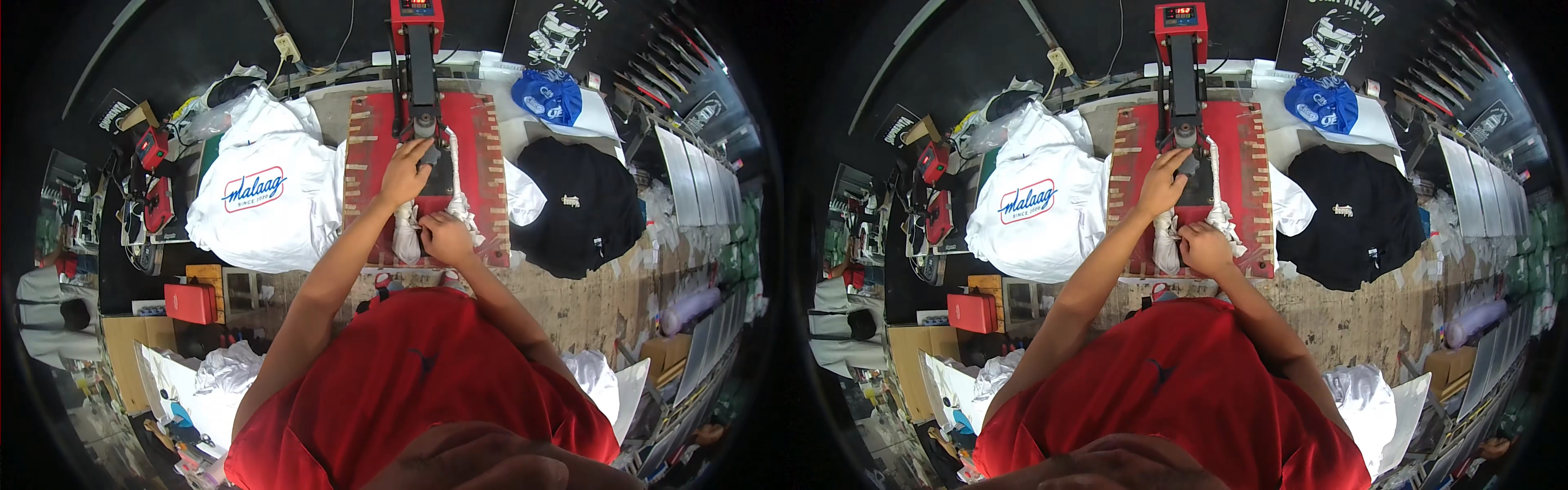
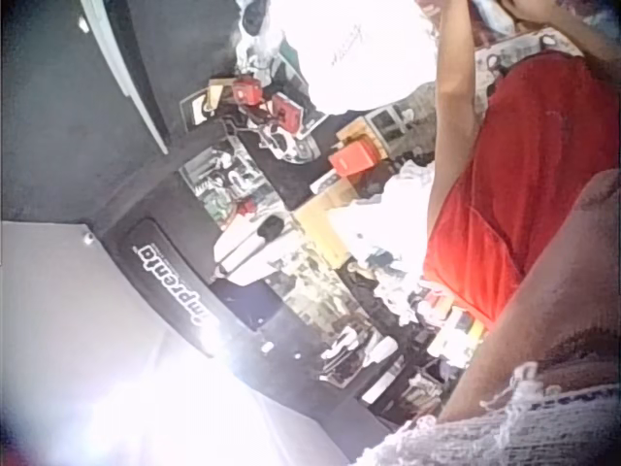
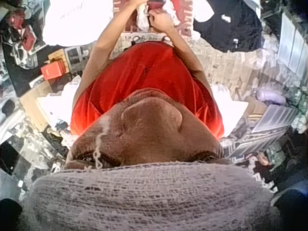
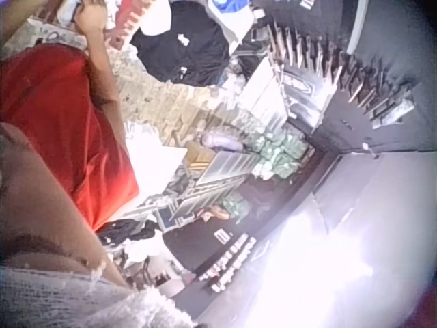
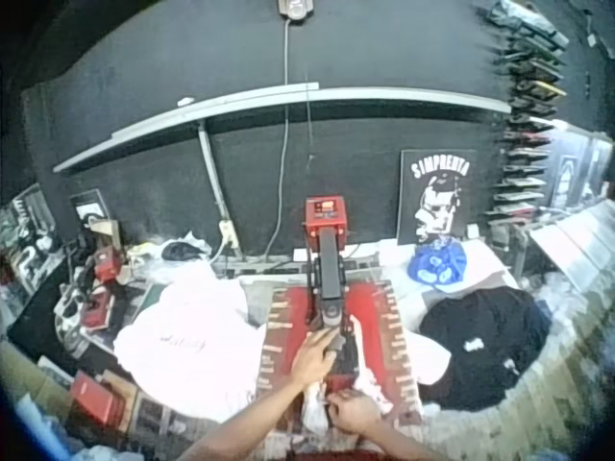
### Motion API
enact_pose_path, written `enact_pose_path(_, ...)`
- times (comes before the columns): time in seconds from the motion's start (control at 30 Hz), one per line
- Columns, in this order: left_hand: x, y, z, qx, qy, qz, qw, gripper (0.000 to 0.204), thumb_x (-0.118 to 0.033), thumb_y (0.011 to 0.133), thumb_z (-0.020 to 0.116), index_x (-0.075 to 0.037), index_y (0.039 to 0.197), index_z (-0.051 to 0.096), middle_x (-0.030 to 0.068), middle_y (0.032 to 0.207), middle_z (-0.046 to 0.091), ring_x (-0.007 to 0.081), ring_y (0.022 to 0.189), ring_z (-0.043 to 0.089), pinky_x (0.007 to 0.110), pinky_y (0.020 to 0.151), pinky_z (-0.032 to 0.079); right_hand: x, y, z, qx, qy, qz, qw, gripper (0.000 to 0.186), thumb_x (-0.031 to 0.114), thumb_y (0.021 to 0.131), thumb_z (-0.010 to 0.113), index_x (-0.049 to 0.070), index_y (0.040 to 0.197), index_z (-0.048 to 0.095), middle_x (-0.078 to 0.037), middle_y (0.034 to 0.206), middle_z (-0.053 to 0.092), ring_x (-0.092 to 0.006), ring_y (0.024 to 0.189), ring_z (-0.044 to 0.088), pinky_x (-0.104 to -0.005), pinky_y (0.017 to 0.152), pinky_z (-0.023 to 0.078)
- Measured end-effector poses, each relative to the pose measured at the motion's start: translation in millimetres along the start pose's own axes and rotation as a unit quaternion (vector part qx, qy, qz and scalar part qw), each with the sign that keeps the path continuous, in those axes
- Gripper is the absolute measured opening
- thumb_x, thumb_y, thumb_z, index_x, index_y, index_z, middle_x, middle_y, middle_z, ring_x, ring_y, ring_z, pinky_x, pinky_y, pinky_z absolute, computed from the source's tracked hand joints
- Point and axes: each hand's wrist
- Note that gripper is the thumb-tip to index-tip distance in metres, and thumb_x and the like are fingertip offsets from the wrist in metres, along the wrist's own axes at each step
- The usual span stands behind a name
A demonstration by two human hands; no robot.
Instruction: The person places white t-shirts onto a printing station, aligns them, lowers a screen printing frame onto the fabric, and потім applies ink by hand before lifting the frame and moving the shirts to a stack.
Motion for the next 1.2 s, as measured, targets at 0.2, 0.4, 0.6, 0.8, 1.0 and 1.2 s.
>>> enact_pose_path(0.2,16,3,3,-0.102,-0.237,-0.119,0.959,0.012,-0.01,0.091,0.056,0.0,0.094,0.063,0.0148,0.095,0.064,0.0263,0.09,0.063,0.037,0.084,0.047,0,1,-1,0.01,-0.005,-0.002,1.0,0.006,0.01,0.075,0.062,0.006,0.08,0.061,-0.011,0.078,0.064,-0.0293,0.079,0.064,-0.0404,0.073,0.052)
enact_pose_path(0.4,24,10,2,-0.077,-0.117,-0.066,0.988,0.015,-0.015,0.091,0.061,-0.001,0.09,0.058,0.0132,0.1,0.061,0.0278,0.087,0.059,0.038,0.081,0.046,-1,0,-1,0.001,0.002,-0.008,1.0,0.006,0.01,0.075,0.062,0.006,0.08,0.061,-0.011,0.078,0.065,-0.0292,0.078,0.064,-0.0405,0.072,0.052)
enact_pose_path(0.6,5,5,14,-0.153,0.077,-0.148,0.974,0.062,-0.04,0.08,0.074,0.002,0.117,0.046,0.0217,0.114,0.054,0.041,0.104,0.054,0.047,0.087,0.046,3,1,-5,0.001,0.012,-0.011,1.0,0.01,0.016,0.079,0.065,0.006,0.079,0.062,-0.011,0.078,0.066,-0.0294,0.076,0.064,-0.0409,0.071,0.052)
enact_pose_path(0.8,13,5,10,-0.057,-0.081,-0.355,0.929,0.091,-0.056,0.072,0.077,0.01,0.124,0.042,0.0303,0.121,0.056,0.0439,0.116,0.055,0.046,0.095,0.045,4,0,-8,0.014,-0.02,-0.026,0.999,0.025,0.027,0.085,0.064,0.005,0.073,0.064,-0.013,0.075,0.066,-0.0305,0.074,0.065,-0.0406,0.069,0.052)
enact_pose_path(1.0,25,16,0,0.051,-0.092,-0.426,0.899,0.092,-0.058,0.07,0.078,0.012,0.121,0.049,0.0288,0.121,0.058,0.0366,0.111,0.059,0.041,0.094,0.046,7,-3,-13,0.141,-0.056,-0.053,0.987,0.052,0.05,0.09,0.054,0.003,0.076,0.07,-0.016,0.08,0.068,-0.0299,0.079,0.067,-0.0412,0.076,0.052)
enact_pose_path(1.2,7,23,-10,0.1,-0.156,-0.435,0.881,0.073,-0.054,0.073,0.077,0.008,0.108,0.063,0.0204,0.11,0.066,0.0251,0.104,0.062,0.038,0.086,0.047,13,-7,-12,0.179,-0.09,-0.028,0.979,0.062,0.06,0.087,0.052,0.002,0.077,0.071,-0.017,0.088,0.069,-0.031,0.087,0.067,-0.0412,0.084,0.051)
Point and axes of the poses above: each hand's wrist, its own y-axis towards the middle knuckle, its own z-axis out of the palm, x = y × z
